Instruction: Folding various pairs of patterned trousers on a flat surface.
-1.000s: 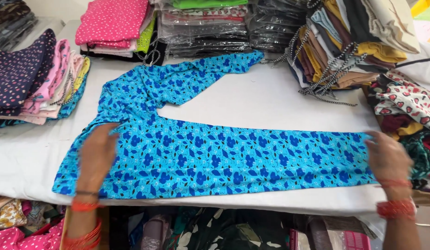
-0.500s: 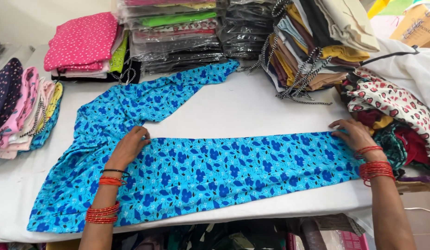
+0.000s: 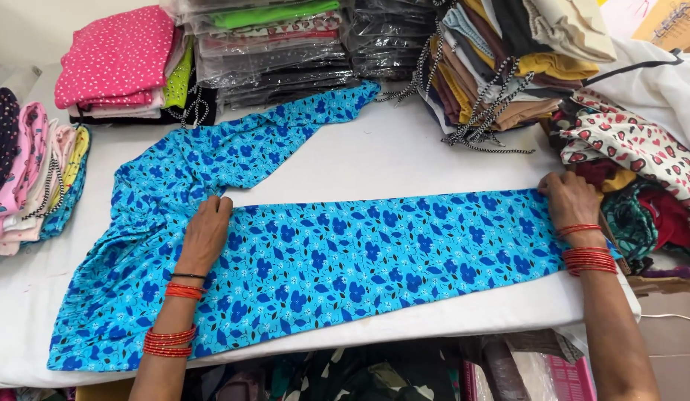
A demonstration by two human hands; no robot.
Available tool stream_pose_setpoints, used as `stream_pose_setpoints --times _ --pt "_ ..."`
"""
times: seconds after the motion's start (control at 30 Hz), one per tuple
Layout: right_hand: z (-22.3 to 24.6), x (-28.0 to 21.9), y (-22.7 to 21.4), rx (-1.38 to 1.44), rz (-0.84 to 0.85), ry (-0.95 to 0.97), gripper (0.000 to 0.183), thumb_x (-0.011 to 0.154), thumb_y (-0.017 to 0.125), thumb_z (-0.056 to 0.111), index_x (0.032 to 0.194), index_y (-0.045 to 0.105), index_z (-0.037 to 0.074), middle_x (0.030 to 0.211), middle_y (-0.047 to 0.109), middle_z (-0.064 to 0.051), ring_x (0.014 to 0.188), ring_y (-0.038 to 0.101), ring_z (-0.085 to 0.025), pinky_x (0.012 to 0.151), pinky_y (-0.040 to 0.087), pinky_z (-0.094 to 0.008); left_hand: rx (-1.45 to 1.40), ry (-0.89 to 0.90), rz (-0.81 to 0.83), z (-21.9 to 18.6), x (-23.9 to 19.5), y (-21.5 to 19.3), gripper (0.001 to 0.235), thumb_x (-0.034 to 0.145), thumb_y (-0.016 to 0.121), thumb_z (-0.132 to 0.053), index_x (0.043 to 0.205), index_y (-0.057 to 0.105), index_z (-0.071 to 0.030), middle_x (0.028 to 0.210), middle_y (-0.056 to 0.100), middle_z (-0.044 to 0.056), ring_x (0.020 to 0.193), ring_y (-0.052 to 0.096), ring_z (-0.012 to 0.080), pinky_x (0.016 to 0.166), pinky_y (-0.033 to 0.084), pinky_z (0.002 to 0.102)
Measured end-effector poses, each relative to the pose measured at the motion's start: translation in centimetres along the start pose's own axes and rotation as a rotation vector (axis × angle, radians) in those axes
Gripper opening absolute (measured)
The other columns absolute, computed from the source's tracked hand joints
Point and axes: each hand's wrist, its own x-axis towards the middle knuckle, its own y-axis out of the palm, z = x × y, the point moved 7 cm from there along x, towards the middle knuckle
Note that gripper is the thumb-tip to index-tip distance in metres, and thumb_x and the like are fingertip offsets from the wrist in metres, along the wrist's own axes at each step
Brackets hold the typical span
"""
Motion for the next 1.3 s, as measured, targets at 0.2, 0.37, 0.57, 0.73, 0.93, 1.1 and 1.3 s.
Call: stream_pose_setpoints --times 0.2,0.37,0.57,0.73,0.93,1.1,1.3 --pt "8.8 -0.9 -4.9 0.033 -0.219 -0.231 0.045 0.094 0.062 0.009 0.139 0.058 0.011 0.141 0.057 -0.015 0.132 0.054 -0.035 0.113 0.043 -0.047 0.016 -0.044 -0.09 -4.2 0.5 -2.9 0.036 0.088 0.06 0.001 0.124 0.059 -0.002 0.126 0.062 0.02 0.105 0.065 0.0356 0.086 0.055 0.044" --pt "22.3 -4.2 -4.3 0.428 0.05 -0.53 0.07 0.091 0.067 0.023 0.15 0.04 -0.001 0.156 0.041 -0.023 0.147 0.037 -0.038 0.121 0.028 -0.049 -0.392 0.162 0.132 -15.4 0.4 -2.6 0.046 0.094 0.066 -0.022 0.135 0.054 -0.003 0.143 0.054 0.02 0.13 0.053 0.0386 0.108 0.043 0.049" --pt "29.4 -8.0 -4.2 0.463 0.238 -0.774 0.08 0.098 0.058 0.045 0.157 0.027 0.0 0.163 0.029 -0.024 0.152 0.024 -0.037 0.123 0.016 -0.049 -0.362 0.408 0.285 -24.6 -1.5 0.0 0.069 0.1 0.051 -0.049 0.156 0.036 -0.012 0.162 0.028 0.02 0.15 0.022 0.0412 0.117 0.013 0.061" --pt "18.6 -4.6 -0.9 0.348 0.426 -0.481 0.086 0.095 0.054 0.054 0.157 0.024 0.003 0.164 0.025 -0.02 0.153 0.02 -0.034 0.123 0.013 -0.049 -0.318 0.468 0.247 -24.5 -3.2 -1.9 0.068 0.101 0.044 -0.056 0.159 0.035 -0.021 0.166 0.025 0.015 0.152 0.016 0.0409 0.118 0.007 0.066" --pt "0.4 -2.1 4.3 0.124 0.183 -0.07 0.079 0.104 0.037 0.058 0.157 0.031 0.0 0.166 0.03 -0.023 0.156 0.025 -0.037 0.127 0.021 -0.05 -0.277 0.475 0.209 -24.2 -3.4 -2.1 0.068 0.1 0.044 -0.058 0.157 0.038 -0.022 0.165 0.027 0.014 0.151 0.016 0.043 0.115 0.006 0.07" --pt "-0.9 -2.1 4.2 0.175 0.175 -0.027 0.083 0.103 0.032 0.06 0.157 0.029 -0.004 0.163 0.028 -0.025 0.153 0.021 -0.038 0.121 0.016 -0.053 -0.293 0.464 0.232 -24.1 -3.5 -1.8 0.068 0.1 0.045 -0.058 0.157 0.038 -0.022 0.165 0.027 0.014 0.151 0.017 0.0425 0.116 0.005 0.069" --pt "-2.9 -2.3 7.0 0.136 0.093 -0.039 0.08 0.104 0.034 0.06 0.157 0.037 -0.001 0.165 0.035 -0.023 0.154 0.03 -0.037 0.124 0.022 -0.054 -0.308 0.41 0.249 -24.0 -3.8 -2.6 0.068 0.1 0.047 -0.056 0.159 0.038 -0.022 0.166 0.028 0.014 0.153 0.021 0.0414 0.119 0.009 0.068"
